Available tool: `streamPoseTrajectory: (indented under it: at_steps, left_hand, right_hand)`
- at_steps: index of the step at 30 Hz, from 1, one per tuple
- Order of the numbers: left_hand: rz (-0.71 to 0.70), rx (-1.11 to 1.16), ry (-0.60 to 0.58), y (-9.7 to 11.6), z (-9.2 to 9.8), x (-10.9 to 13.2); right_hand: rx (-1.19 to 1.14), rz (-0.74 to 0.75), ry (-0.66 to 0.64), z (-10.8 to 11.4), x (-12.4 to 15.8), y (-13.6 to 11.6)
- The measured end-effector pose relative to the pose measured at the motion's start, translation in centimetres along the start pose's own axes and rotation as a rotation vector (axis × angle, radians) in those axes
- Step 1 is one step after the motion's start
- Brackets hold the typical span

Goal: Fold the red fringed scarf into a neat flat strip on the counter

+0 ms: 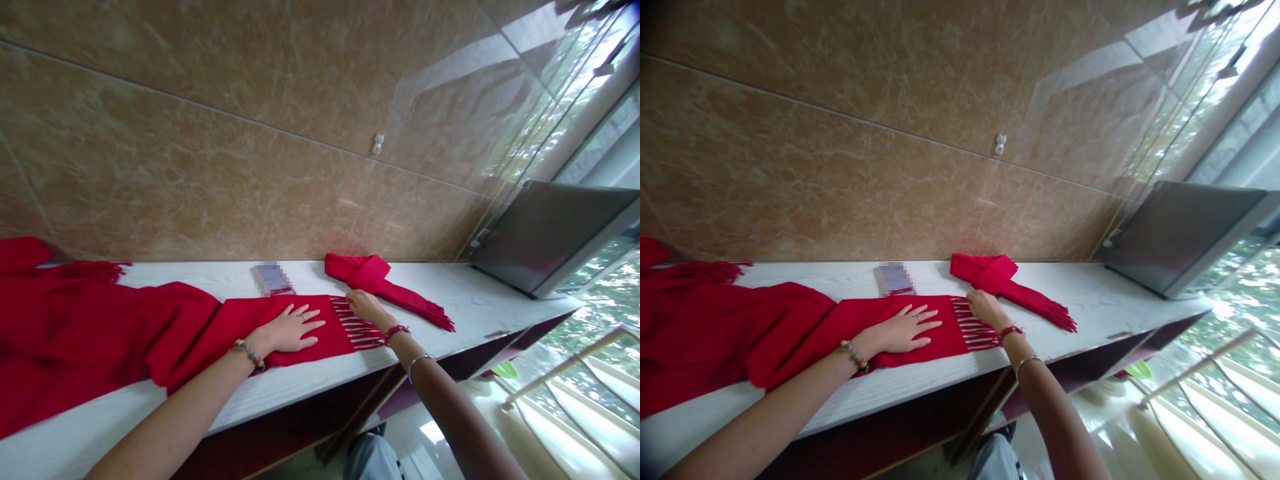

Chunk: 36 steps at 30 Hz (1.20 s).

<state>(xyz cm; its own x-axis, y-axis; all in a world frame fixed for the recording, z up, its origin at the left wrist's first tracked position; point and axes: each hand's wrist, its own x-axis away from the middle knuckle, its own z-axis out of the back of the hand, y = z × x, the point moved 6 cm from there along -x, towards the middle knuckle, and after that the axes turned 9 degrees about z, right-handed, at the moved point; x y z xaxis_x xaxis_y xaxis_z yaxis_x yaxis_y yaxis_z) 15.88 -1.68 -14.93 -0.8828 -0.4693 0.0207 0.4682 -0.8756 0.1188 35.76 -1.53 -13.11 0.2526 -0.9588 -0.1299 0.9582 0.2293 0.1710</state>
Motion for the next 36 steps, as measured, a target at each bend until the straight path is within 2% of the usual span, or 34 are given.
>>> streamPoseTrajectory:
  at_steps: [3,5,7,12,15,20,23,26,28,31,36]
  left_hand:
    - [-0.005,0.012,-0.008,0.0,0.0,0.0]
    - [-0.006,0.012,-0.003,0.0,-0.1,-0.1]
    - [-0.009,0.007,0.004,-0.1,-0.2,-0.1]
    - [0.001,-0.001,0.004,-0.2,-0.2,0.0]
    - [0.0,-0.001,0.001,-0.1,-0.1,0.1]
    - [-0.018,-0.002,0.007,0.0,0.0,0.0]
    - [-0.012,-0.007,0.013,0.0,0.0,-0.1]
    - [-0.007,-0.016,0.007,0.1,0.2,0.0]
    - [0.0,-0.02,-0.001,0.2,0.3,0.1]
    - [0.009,-0.013,-0.008,0.1,0.2,0.1]
    - [-0.023,0.0,0.015,0.0,-0.1,-0.1]
  right_hand:
    - [0.037,-0.055,-0.027,0.2,2.1,2.3]
    - [0.047,-0.06,-0.019,0.5,2.6,2.4]
    - [0.042,-0.03,0.006,0.6,1.8,1.2]
    - [-0.019,0.12,0.024,0.1,-2.4,-2.9]
    - [-0.028,0.129,0.021,0.1,-2.9,-2.5]
    - [0.005,0.053,0.034,1.1,-0.3,0.3]
    - [-0.006,0.087,0.052,1.6,-0.1,-0.8]
    - [-0.047,0.164,0.053,1.2,-1.5,-3.0]
    - [-0.065,0.175,0.047,0.6,-2.3,-3.6]
    - [-0.055,0.119,0.051,-0.1,-1.8,-2.1]
    - [-0.006,0.007,0.062,0.2,1.5,1.7]
